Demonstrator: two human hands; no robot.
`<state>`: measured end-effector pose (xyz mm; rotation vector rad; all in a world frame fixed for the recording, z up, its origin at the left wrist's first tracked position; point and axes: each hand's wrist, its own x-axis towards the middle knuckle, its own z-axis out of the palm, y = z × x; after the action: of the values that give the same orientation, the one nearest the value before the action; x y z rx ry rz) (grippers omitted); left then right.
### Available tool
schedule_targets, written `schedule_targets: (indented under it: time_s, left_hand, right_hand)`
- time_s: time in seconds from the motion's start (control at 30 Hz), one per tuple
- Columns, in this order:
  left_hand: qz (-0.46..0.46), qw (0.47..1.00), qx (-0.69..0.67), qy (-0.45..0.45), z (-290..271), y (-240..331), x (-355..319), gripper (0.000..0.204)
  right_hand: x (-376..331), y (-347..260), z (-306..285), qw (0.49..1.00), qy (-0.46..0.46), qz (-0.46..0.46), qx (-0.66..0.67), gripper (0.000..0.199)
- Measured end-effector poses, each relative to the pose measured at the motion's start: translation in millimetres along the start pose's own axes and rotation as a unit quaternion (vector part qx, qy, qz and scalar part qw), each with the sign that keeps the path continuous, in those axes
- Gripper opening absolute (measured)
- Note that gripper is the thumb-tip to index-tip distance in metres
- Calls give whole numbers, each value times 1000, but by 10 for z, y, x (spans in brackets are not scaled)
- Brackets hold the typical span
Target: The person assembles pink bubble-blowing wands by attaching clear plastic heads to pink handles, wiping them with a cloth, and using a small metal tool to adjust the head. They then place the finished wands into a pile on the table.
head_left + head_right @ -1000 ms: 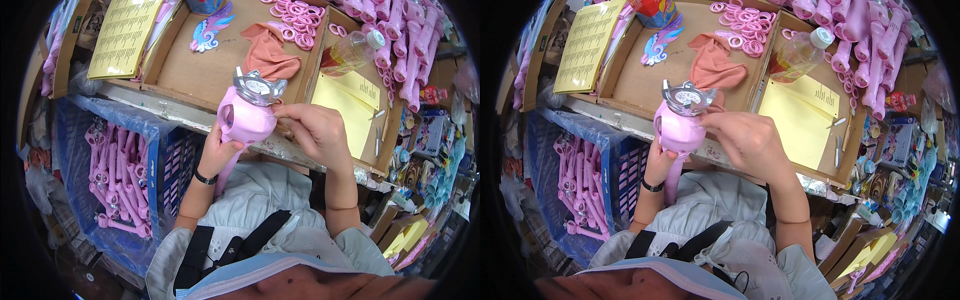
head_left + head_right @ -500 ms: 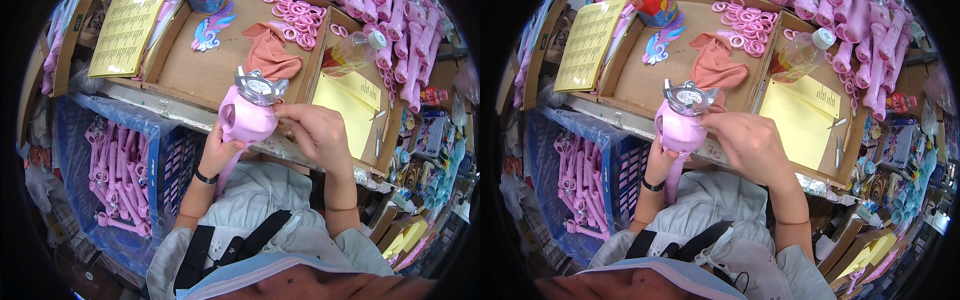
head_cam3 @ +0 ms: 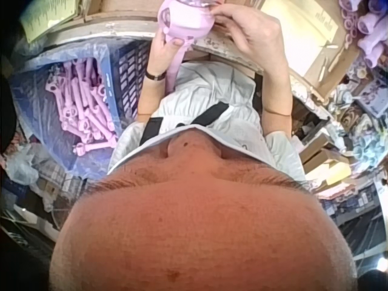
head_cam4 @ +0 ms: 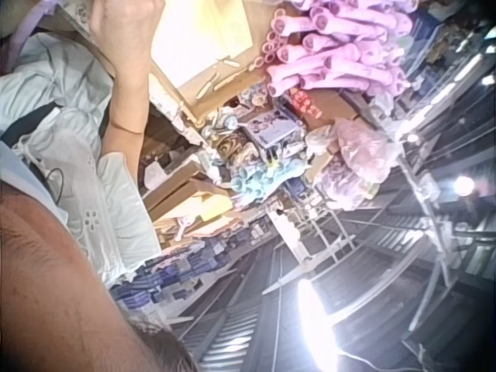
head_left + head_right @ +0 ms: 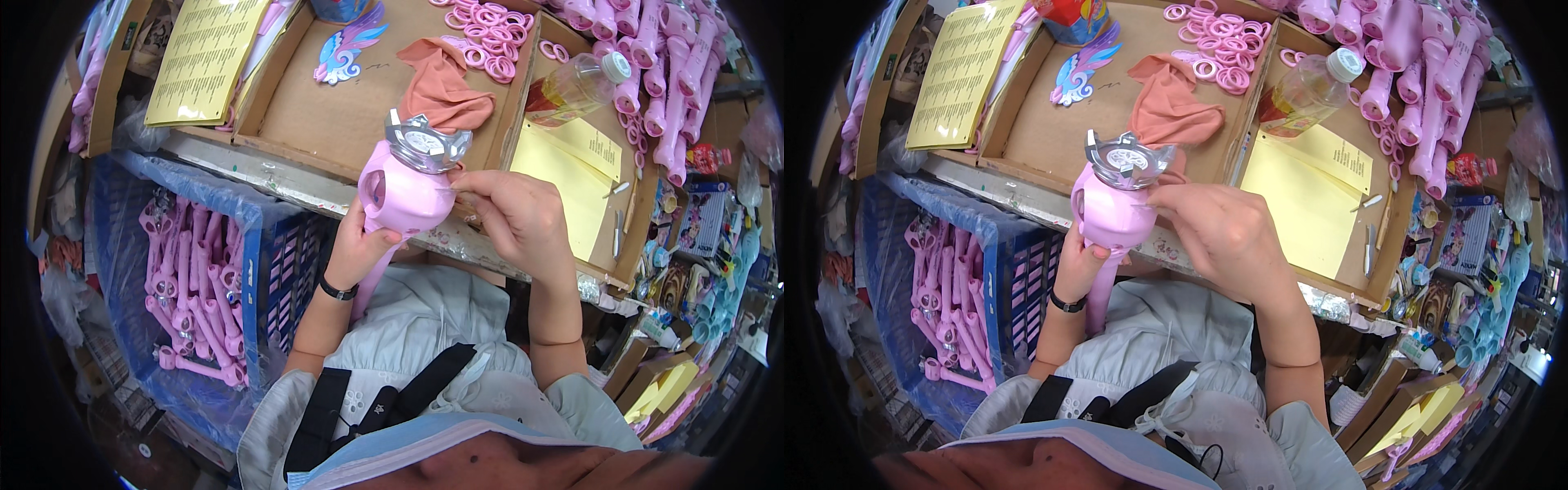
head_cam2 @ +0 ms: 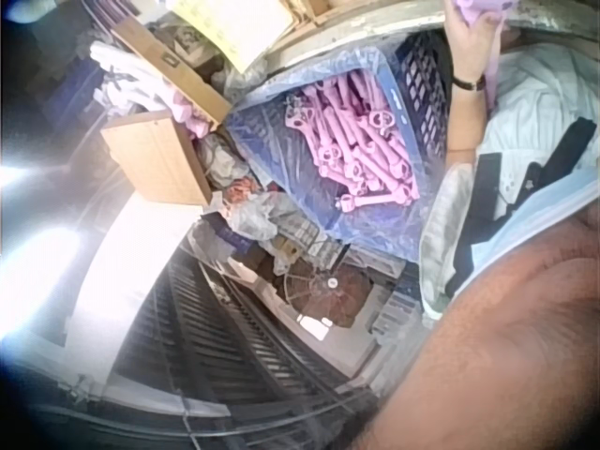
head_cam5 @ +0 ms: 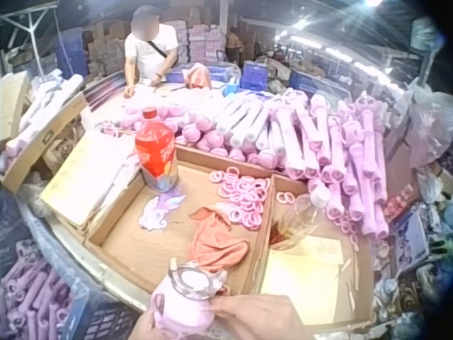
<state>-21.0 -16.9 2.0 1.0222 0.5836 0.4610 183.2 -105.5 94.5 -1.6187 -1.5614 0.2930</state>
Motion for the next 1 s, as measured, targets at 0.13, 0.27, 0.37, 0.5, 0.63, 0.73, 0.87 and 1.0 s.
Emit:
schedule_targets:
  time_s: [0.13,0.27,0.37,0.5,0.63,0.73,0.87,1.0]
  left_hand:
    - [-3,1000,-7,3,8,3,3,81]
    - [8,1000,5,4,3,-10,7,82]
    - [9,1000,7,2,-1,-15,6,82]
    - [14,1000,10,3,-1,-18,10,81]
    - [-1,1000,-2,-6,-6,-13,4,80]
    - [3,1000,-4,-2,-4,-14,6,80]
    - [11,1000,2,2,-3,-20,13,80]
    - [12,1000,0,-1,-7,-26,10,82]
  right_hand:
    - [7,12,-5,1000,-5,-16,11,20]
    - [11,9,-5,1000,-7,-10,7,19]
    - [5,-9,-6,1000,-6,4,-3,19]
    - [13,-11,-17,1000,-12,-2,-13,19]
    - [30,3,-33,1000,-14,-13,13,19]
    - [28,1,-36,1000,-17,-3,21,19]
    - [12,-13,-23,1000,-12,16,8,19]
    - [11,-10,-22,1000,-13,8,2,19]
